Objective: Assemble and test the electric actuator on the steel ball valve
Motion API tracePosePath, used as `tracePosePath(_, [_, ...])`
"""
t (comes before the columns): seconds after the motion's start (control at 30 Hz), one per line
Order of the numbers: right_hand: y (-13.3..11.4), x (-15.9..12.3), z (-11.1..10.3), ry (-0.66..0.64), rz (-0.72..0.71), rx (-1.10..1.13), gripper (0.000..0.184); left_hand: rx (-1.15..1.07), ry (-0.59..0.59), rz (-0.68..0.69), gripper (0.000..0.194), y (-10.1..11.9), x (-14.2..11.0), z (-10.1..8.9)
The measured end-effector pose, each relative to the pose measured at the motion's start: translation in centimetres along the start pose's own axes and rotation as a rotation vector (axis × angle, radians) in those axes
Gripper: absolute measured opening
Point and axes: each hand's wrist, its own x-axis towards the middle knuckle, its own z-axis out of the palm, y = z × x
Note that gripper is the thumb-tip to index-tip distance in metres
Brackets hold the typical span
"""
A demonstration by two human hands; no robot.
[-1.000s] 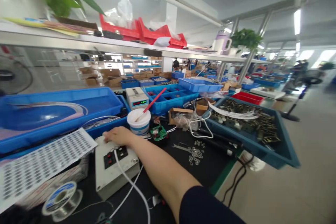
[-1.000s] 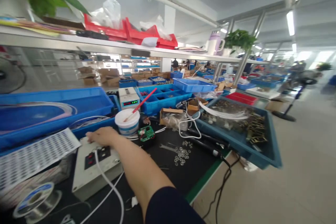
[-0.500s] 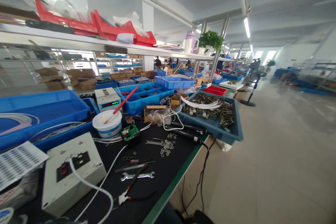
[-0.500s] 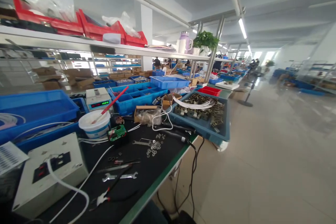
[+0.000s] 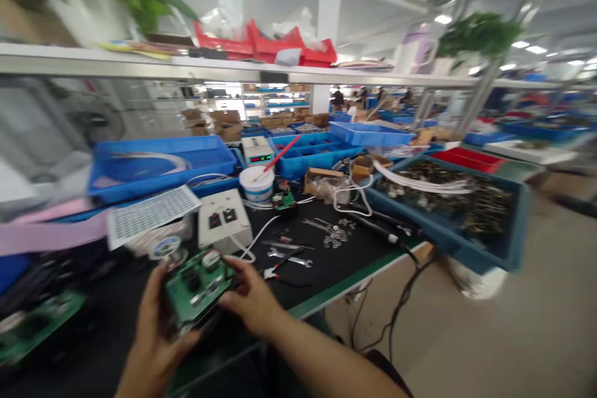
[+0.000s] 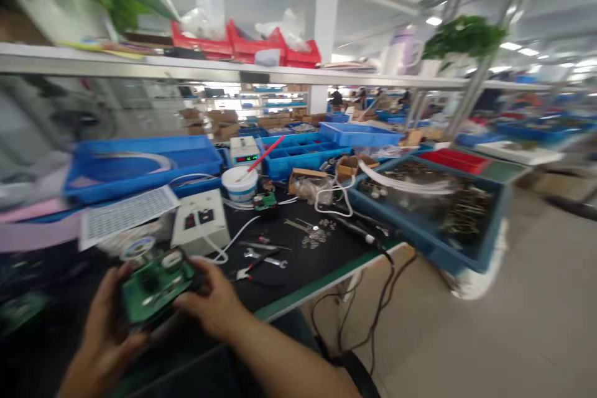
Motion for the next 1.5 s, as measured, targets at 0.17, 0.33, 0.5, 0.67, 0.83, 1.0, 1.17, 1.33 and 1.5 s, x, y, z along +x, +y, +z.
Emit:
tracePosePath(0.17, [-0.8,-0.3,0.2,0.064,0.1,0.279,0.069,0.112,0.23,-0.187,0.093,0.5,-2.4,-0.2])
tracePosePath(0.33, [-1.4,0.1,0.8,0.032,0.166,0.42,0.066,0.115,0.293,-0.154,0.078,0.0,-2.5,-0.6])
tracePosePath(0.5, [-2.8,0.8,0.3,-0.056,0.224,0.353,0.067,-0.024,-0.06,-0.136,0.107,0.1,1.1,-4.4])
tracePosePath(0.67, [-2.6,0.6,-1.0,-0.055,0.227,0.153,0.065,-0.015,-0.103,-0.155,0.1,-0.1,1.5,-4.7])
tracePosePath(0.83, [-3.0,1.4,-2.0,0.028,0.067,-0.101,0.057,0.12,0.033,-0.147,0.099,0.0,0.7,-3.5])
tracePosePath(1.0, [-5.5,4.1,-2.0,-0.014,-0.156,-0.362,0.039,0.126,0.03,-0.175,0.1,0.6,0.7,-3.5])
tracePosePath(1.17, [-7.5,5.8,-1.6,-0.07,-0.331,-0.564,0.027,0.075,-0.013,-0.19,0.103,0.3,0.8,-3.9])
tracePosePath(1.33, [-7.5,5.8,-1.5,-0.061,-0.41,-0.658,0.02,0.041,-0.022,-0.235,0.106,0.2,0.8,-4.0])
tracePosePath(1.5, [-7.7,5.8,-1.5,-0.103,-0.38,-0.7,0.014,0.03,-0.008,-0.253,0.106,0.3,0.8,-3.9])
